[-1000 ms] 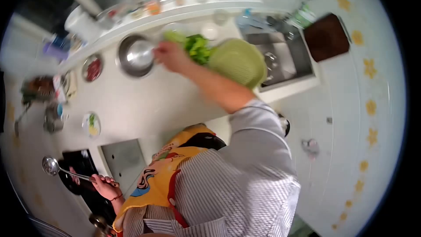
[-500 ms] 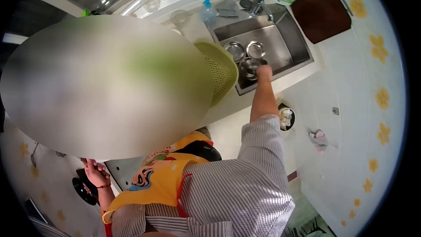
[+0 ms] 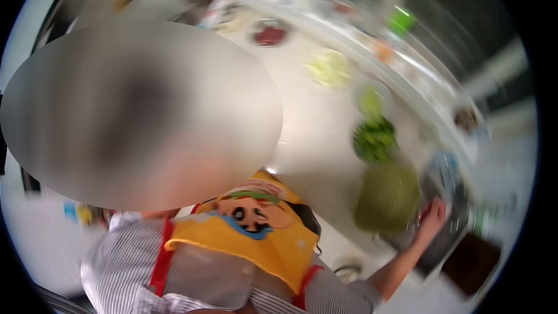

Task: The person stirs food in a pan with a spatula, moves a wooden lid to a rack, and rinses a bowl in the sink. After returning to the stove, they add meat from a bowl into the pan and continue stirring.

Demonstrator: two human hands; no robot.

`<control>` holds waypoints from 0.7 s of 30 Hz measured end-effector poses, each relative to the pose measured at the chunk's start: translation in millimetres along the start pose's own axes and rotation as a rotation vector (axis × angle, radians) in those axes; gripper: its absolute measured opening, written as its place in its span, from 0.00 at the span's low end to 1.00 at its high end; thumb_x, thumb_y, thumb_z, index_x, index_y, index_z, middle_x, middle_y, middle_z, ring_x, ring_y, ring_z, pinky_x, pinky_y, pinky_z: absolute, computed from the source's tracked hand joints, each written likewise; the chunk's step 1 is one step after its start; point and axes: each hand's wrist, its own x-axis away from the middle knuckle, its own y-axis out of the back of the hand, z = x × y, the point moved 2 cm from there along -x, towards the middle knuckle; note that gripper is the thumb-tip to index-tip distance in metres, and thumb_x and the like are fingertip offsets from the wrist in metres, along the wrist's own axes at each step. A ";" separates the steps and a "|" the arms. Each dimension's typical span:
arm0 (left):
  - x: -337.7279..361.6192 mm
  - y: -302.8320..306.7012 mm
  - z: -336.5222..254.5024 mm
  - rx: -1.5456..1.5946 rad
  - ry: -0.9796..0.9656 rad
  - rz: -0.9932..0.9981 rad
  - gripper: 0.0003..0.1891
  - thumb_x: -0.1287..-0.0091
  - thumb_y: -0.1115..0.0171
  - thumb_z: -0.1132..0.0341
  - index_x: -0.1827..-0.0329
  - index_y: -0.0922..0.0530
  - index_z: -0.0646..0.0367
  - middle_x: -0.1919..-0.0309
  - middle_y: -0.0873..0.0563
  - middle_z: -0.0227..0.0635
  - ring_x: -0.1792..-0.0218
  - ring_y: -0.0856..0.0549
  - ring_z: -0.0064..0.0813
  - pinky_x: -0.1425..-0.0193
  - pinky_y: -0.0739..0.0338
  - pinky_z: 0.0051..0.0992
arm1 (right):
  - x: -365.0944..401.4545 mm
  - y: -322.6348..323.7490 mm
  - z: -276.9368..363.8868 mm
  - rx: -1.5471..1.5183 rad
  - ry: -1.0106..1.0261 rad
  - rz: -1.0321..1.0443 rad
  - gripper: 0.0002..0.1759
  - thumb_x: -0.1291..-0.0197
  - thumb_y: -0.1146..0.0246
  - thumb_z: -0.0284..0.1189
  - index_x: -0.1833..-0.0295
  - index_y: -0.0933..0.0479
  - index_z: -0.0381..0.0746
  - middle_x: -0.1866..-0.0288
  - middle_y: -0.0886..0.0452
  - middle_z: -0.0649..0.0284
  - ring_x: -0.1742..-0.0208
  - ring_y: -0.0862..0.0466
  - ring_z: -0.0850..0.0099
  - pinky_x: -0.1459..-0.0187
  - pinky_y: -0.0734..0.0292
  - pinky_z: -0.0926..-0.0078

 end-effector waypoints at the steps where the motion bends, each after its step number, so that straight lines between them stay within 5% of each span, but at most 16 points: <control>1: -1.0 10.5 8.5 0.055 -0.019 0.067 0.16 0.15 0.44 0.49 0.50 0.27 0.54 0.65 0.21 0.29 0.67 0.19 0.26 0.59 0.20 0.30 | 27.0 -44.9 35.6 0.005 0.144 0.244 0.11 0.20 0.39 0.40 0.56 0.19 0.46 0.76 0.25 0.74 0.79 0.28 0.85 0.79 0.36 0.81; 2: -2.8 7.7 9.5 0.133 -0.062 0.142 0.16 0.14 0.46 0.49 0.48 0.28 0.54 0.63 0.20 0.29 0.64 0.19 0.27 0.55 0.19 0.30 | 58.7 -107.1 64.4 -0.030 0.256 0.458 0.19 0.20 0.40 0.44 0.62 0.22 0.44 0.78 0.27 0.73 0.81 0.30 0.81 0.79 0.37 0.80; 3: -8.1 3.4 9.6 0.202 -0.106 0.177 0.14 0.12 0.50 0.50 0.46 0.28 0.51 0.63 0.20 0.28 0.63 0.18 0.25 0.54 0.19 0.29 | 121.2 -170.4 106.5 0.081 0.378 0.642 0.22 0.19 0.42 0.49 0.52 0.18 0.40 0.71 0.20 0.71 0.75 0.24 0.80 0.72 0.28 0.79; 4: -15.3 1.6 10.0 0.240 -0.161 0.225 0.14 0.12 0.51 0.49 0.45 0.29 0.49 0.62 0.19 0.28 0.61 0.18 0.23 0.53 0.20 0.29 | 151.5 -229.9 103.1 -0.013 0.235 1.055 0.26 0.17 0.46 0.51 0.40 0.19 0.38 0.58 0.14 0.65 0.63 0.16 0.77 0.59 0.18 0.74; 5: -20.6 -0.8 9.5 0.287 -0.206 0.237 0.14 0.12 0.50 0.49 0.46 0.29 0.50 0.61 0.19 0.27 0.60 0.19 0.22 0.52 0.20 0.28 | 195.5 -275.5 95.8 -0.055 0.240 1.256 0.24 0.16 0.44 0.47 0.35 0.21 0.37 0.49 0.14 0.61 0.52 0.12 0.72 0.48 0.15 0.68; 6: -30.6 3.4 13.3 0.307 -0.267 0.230 0.14 0.12 0.50 0.50 0.45 0.28 0.50 0.60 0.19 0.28 0.59 0.20 0.22 0.51 0.21 0.27 | 250.1 -328.3 116.7 0.230 0.413 1.530 0.22 0.17 0.44 0.40 0.32 0.23 0.35 0.51 0.13 0.58 0.53 0.11 0.68 0.47 0.14 0.66; 7: -34.4 29.7 19.8 0.331 -0.343 0.228 0.14 0.12 0.49 0.50 0.44 0.28 0.51 0.58 0.19 0.28 0.58 0.20 0.21 0.51 0.22 0.26 | 340.0 -359.0 132.4 0.001 0.271 1.807 0.22 0.16 0.47 0.36 0.26 0.28 0.35 0.45 0.14 0.55 0.51 0.10 0.65 0.46 0.14 0.64; 8: -40.5 31.5 26.3 0.338 -0.291 0.190 0.14 0.12 0.49 0.50 0.42 0.28 0.52 0.56 0.19 0.29 0.57 0.20 0.21 0.50 0.22 0.26 | 375.7 -391.5 116.9 0.080 0.156 1.910 0.24 0.15 0.48 0.34 0.21 0.35 0.37 0.43 0.15 0.54 0.50 0.10 0.64 0.45 0.14 0.63; 11: -67.0 97.9 15.6 0.287 -0.339 0.113 0.15 0.13 0.48 0.53 0.41 0.26 0.56 0.50 0.19 0.34 0.54 0.19 0.26 0.45 0.21 0.27 | 493.0 -460.4 151.3 0.012 -0.073 1.902 0.34 0.18 0.45 0.31 0.14 0.48 0.43 0.52 0.18 0.58 0.60 0.13 0.71 0.57 0.14 0.73; 13: -90.5 172.5 -1.5 -0.221 -0.718 -0.087 0.14 0.14 0.46 0.57 0.45 0.22 0.60 0.50 0.18 0.38 0.51 0.18 0.34 0.42 0.21 0.30 | 528.6 -509.0 162.9 0.067 -0.146 1.930 0.32 0.19 0.45 0.29 0.16 0.46 0.45 0.61 0.23 0.64 0.71 0.21 0.76 0.69 0.20 0.76; 15: -91.4 248.3 -18.9 -0.244 -0.804 -0.142 0.12 0.18 0.40 0.61 0.47 0.19 0.62 0.49 0.17 0.41 0.49 0.18 0.42 0.39 0.21 0.34 | 543.0 -577.7 172.8 0.244 0.310 1.703 0.21 0.20 0.45 0.29 0.26 0.34 0.45 0.69 0.29 0.73 0.76 0.28 0.81 0.79 0.29 0.77; 17: -117.4 327.1 1.0 -0.314 -0.558 -0.414 0.16 0.23 0.34 0.60 0.43 0.20 0.63 0.48 0.17 0.43 0.47 0.17 0.44 0.39 0.21 0.36 | 545.2 -662.6 196.6 0.333 0.783 1.561 0.16 0.18 0.41 0.35 0.35 0.22 0.37 0.59 0.21 0.66 0.56 0.22 0.74 0.51 0.22 0.70; 18: -139.1 365.4 14.0 -0.380 -0.534 -0.565 0.18 0.25 0.31 0.60 0.41 0.21 0.64 0.48 0.17 0.45 0.48 0.17 0.44 0.40 0.20 0.37 | 560.1 -691.2 219.0 0.281 0.807 1.552 0.20 0.19 0.40 0.37 0.29 0.23 0.40 0.60 0.17 0.60 0.59 0.16 0.66 0.52 0.19 0.66; 20: -185.2 422.2 47.8 -0.390 -0.399 -0.748 0.25 0.29 0.26 0.58 0.38 0.23 0.65 0.54 0.18 0.45 0.53 0.17 0.41 0.42 0.19 0.35 | 613.2 -721.5 277.6 0.384 1.322 1.328 0.23 0.21 0.38 0.36 0.25 0.22 0.45 0.62 0.14 0.52 0.62 0.12 0.53 0.55 0.17 0.56; 21: -208.3 441.5 62.5 -0.320 -0.277 -0.760 0.20 0.24 0.33 0.61 0.34 0.22 0.61 0.55 0.19 0.43 0.55 0.18 0.41 0.34 0.22 0.37 | 634.5 -743.2 288.6 0.396 1.330 1.325 0.23 0.21 0.38 0.36 0.25 0.22 0.45 0.62 0.14 0.52 0.62 0.12 0.53 0.55 0.17 0.56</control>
